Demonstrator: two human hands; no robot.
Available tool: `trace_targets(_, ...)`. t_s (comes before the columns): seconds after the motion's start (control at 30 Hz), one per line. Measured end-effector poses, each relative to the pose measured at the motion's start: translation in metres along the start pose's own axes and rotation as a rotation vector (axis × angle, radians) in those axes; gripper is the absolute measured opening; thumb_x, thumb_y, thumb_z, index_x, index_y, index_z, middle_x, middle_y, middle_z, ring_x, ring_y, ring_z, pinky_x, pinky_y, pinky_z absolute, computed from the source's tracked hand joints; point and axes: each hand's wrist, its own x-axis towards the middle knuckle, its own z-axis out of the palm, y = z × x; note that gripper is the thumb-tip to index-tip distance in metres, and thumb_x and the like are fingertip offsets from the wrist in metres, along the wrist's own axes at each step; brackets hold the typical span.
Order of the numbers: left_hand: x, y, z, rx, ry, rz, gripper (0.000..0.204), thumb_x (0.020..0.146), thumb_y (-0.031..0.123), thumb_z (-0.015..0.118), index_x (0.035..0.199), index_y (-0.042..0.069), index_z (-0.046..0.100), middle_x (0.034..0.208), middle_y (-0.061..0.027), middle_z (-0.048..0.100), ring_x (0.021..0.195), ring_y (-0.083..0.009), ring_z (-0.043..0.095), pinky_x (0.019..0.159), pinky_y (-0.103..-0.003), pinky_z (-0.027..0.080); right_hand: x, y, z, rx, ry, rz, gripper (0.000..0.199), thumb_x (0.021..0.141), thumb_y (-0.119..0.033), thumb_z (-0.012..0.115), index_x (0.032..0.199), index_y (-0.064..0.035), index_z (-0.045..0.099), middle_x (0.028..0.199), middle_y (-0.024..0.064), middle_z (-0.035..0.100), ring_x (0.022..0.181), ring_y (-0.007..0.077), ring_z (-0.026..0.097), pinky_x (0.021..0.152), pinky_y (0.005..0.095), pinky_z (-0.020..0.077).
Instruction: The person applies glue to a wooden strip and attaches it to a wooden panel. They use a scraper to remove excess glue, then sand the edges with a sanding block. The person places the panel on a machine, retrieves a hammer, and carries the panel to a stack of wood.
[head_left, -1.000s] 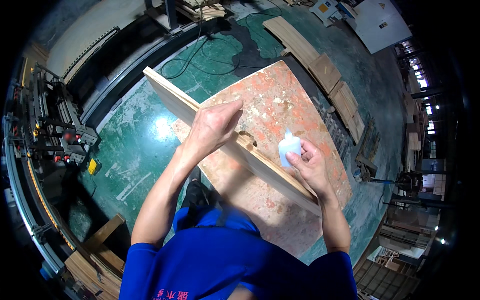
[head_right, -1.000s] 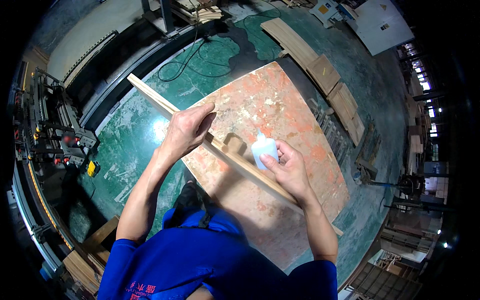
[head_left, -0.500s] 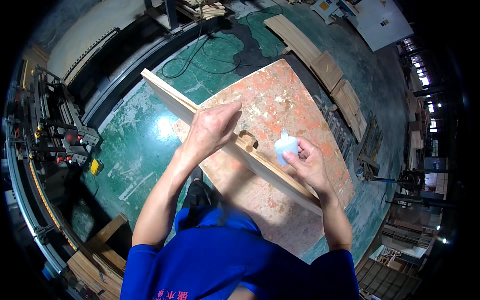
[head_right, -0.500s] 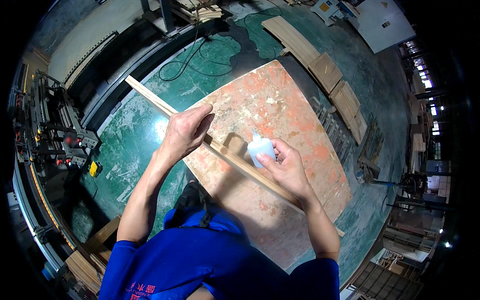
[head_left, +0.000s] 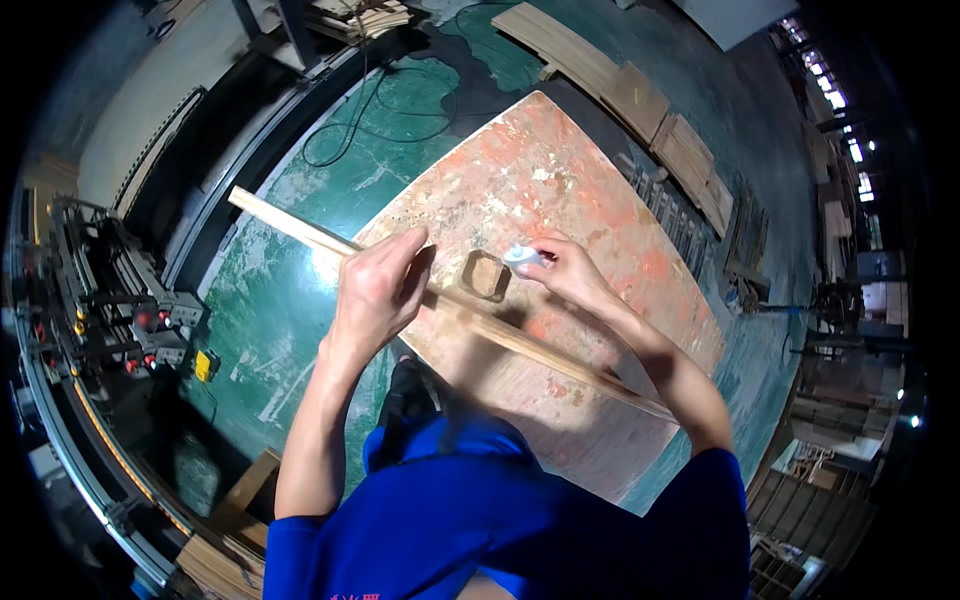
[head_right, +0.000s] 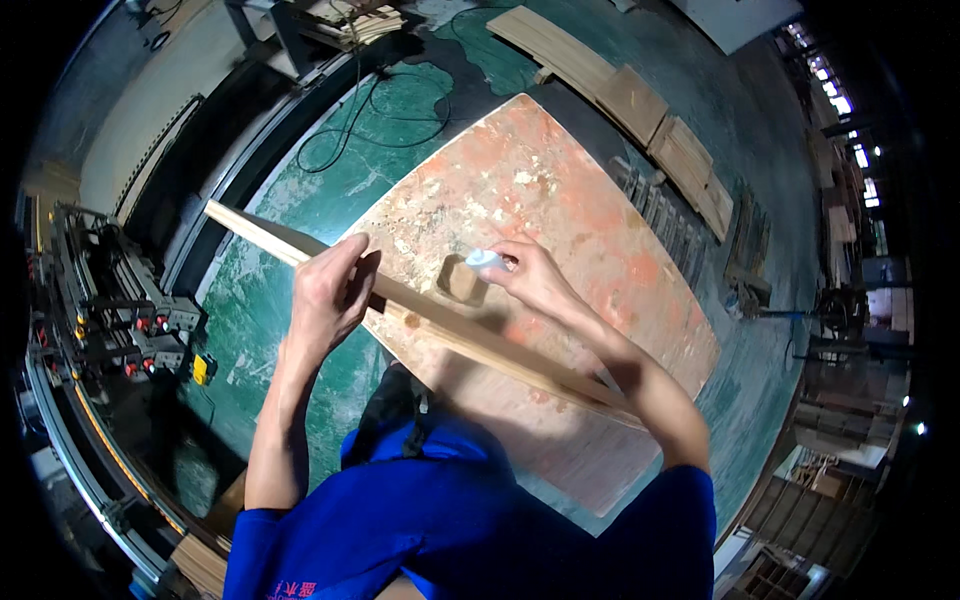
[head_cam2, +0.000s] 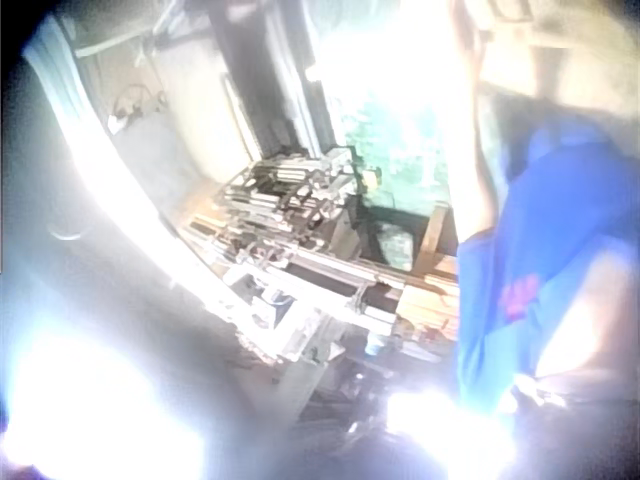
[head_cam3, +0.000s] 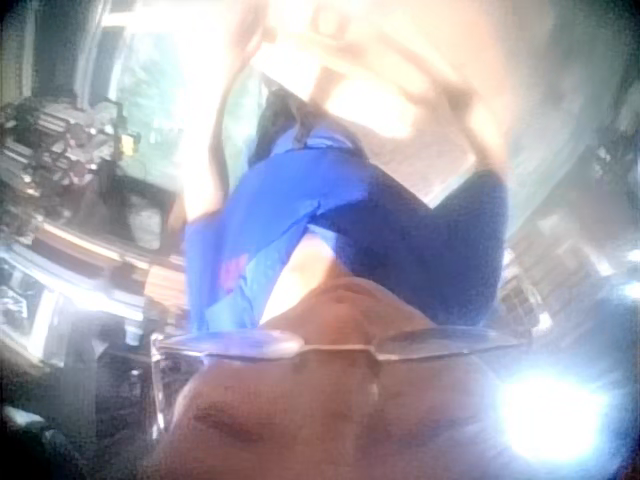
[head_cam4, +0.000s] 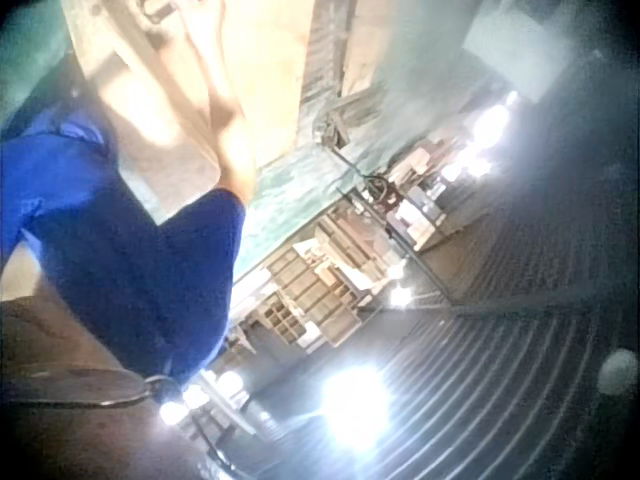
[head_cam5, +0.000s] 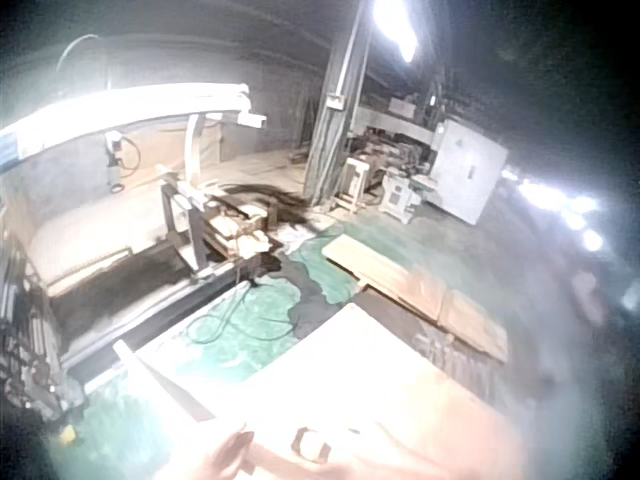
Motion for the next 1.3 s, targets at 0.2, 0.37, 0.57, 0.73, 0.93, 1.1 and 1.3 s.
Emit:
trace_targets(0.2, -0.008, 0.004, -0.003, 0.041, 0.002, -0.019, 0.018, 0.086, -0.002, 0.074, 0.1, 0.0, 0.062, 0.079, -0.0168, 0.062, 0.071, -0.0363, 0.066, 0.062, -0.043, 0.052, 0.058, 0.072, 0.051, 0.031, -0.047, 0.254, 0.029, 0.09, -0.02, 0.078, 0.112, -0.0006, 0.076, 0.078, 0.0051, 0.069, 0.069, 0.0152, 0.064, 0.068, 0.035, 0.0524)
trace_targets(0.37, -0.015, 0.004, -0.004, 0.07, 0.015, -0.035, 0.019, 0.084, -0.003, 0.074, 0.098, 0.001, 0.062, 0.078, -0.0161, 0.061, 0.07, -0.0358, 0.065, 0.061, -0.042, 0.052, 0.082, 0.096, 0.088, -0.114, -0.127, 0.247, 0.034, 0.089, -0.025, 0.079, 0.114, -0.0029, 0.075, 0.094, 0.0134, 0.075, 0.084, 0.0236, 0.072, 0.075, 0.0395, 0.0552)
trace_targets(0.57, -0.009, 0.005, -0.002, 0.053, 0.013, -0.028, 0.019, 0.084, -0.003, 0.074, 0.1, 0.001, 0.064, 0.081, -0.0158, 0.065, 0.073, -0.0354, 0.067, 0.063, -0.042, 0.053, 0.08, 0.103, 0.077, -0.387, -0.069, 0.167, 0.043, 0.088, -0.03, 0.08, 0.116, -0.0007, 0.065, 0.096, 0.0182, 0.073, 0.092, 0.0325, 0.073, 0.08, 0.0462, 0.0553)
trace_targets(0.73, 0.0, 0.002, 0.004, 0.022, 0.046, 0.009, 0.018, 0.086, -0.002, 0.074, 0.1, 0.001, 0.065, 0.082, -0.0158, 0.066, 0.073, -0.0354, 0.067, 0.063, -0.042, 0.053, 0.029, 0.049, 0.022, -0.33, -0.163, 0.088, 0.023, 0.094, -0.027, 0.071, 0.092, -0.0043, 0.068, 0.084, 0.0129, 0.071, 0.08, 0.0288, 0.07, 0.073, 0.0422, 0.0535)
trace_targets(0.93, 0.015, 0.0, 0.007, 0.068, -0.042, 0.022, 0.019, 0.087, 0.0, 0.074, 0.104, 0.001, 0.065, 0.08, -0.0165, 0.065, 0.07, -0.0345, 0.066, 0.061, -0.042, 0.052, -0.029, 0.051, -0.017, -0.386, -0.155, -0.05, 0.025, 0.102, -0.026, 0.066, 0.098, -0.002, 0.066, 0.086, 0.0138, 0.069, 0.081, 0.0295, 0.068, 0.075, 0.0422, 0.053)
trace_targets(1.1, 0.026, -0.006, 0.017, 0.046, 0.035, 0.074, 0.017, 0.089, 0.003, 0.075, 0.103, 0.001, 0.064, 0.078, -0.0161, 0.064, 0.069, -0.0344, 0.066, 0.06, -0.042, 0.052, -0.067, 0.0, -0.046, -0.111, -0.085, 0.05, 0.035, 0.11, -0.029, 0.057, 0.122, 0.0011, 0.068, 0.111, 0.0165, 0.074, 0.107, 0.0247, 0.071, 0.094, 0.0387, 0.0538)
trace_targets(1.3, 0.035, -0.003, 0.025, 0.061, 0.015, 0.095, 0.014, 0.09, 0.003, 0.074, 0.098, 0.001, 0.062, 0.075, -0.0162, 0.061, 0.066, -0.0347, 0.064, 0.058, -0.042, 0.051, -0.088, -0.01, -0.063, 0.024, -0.07, 0.121, 0.035, 0.105, -0.026, 0.066, 0.127, 0.0004, 0.068, 0.112, 0.0212, 0.074, 0.106, 0.0272, 0.072, 0.093, 0.0372, 0.0542)
